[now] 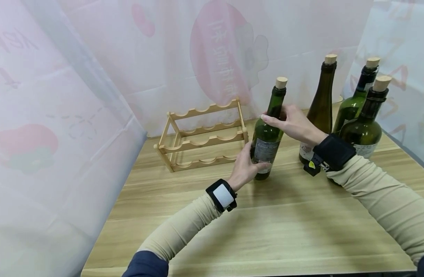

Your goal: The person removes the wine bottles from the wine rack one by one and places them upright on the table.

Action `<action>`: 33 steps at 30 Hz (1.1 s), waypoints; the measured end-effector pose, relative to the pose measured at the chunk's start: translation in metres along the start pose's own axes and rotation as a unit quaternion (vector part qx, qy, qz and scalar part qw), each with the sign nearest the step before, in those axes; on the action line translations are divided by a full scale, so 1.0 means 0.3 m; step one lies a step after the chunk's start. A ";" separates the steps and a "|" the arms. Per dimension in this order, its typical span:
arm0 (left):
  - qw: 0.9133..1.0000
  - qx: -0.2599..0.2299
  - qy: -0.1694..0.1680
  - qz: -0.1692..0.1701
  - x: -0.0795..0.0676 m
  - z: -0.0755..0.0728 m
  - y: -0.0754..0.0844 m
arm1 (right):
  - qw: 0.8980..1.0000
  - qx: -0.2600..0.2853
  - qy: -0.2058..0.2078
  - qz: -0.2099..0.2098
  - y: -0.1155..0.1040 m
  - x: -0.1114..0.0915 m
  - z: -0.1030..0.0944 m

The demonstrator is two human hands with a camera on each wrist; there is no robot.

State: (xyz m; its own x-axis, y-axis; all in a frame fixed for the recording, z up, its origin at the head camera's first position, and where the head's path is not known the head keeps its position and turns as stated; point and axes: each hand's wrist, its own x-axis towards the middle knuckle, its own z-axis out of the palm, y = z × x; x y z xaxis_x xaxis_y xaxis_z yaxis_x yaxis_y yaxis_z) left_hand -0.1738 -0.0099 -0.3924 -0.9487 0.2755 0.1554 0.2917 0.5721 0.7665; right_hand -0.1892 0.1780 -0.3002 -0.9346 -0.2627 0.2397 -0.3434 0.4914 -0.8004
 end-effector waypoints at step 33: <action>1.000 -0.008 -0.006 -0.010 0.023 0.042 0.049 | 0.999 -0.046 0.020 0.020 0.015 -0.007 -0.056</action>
State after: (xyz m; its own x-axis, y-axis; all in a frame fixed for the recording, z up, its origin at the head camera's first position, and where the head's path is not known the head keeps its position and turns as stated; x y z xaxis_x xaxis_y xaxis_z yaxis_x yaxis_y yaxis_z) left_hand -0.1745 0.0102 -0.3880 -0.9524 0.2745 0.1326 0.2715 0.5656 0.7787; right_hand -0.1903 0.1947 -0.2950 -0.9498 -0.2096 0.2321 -0.3117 0.5747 -0.7567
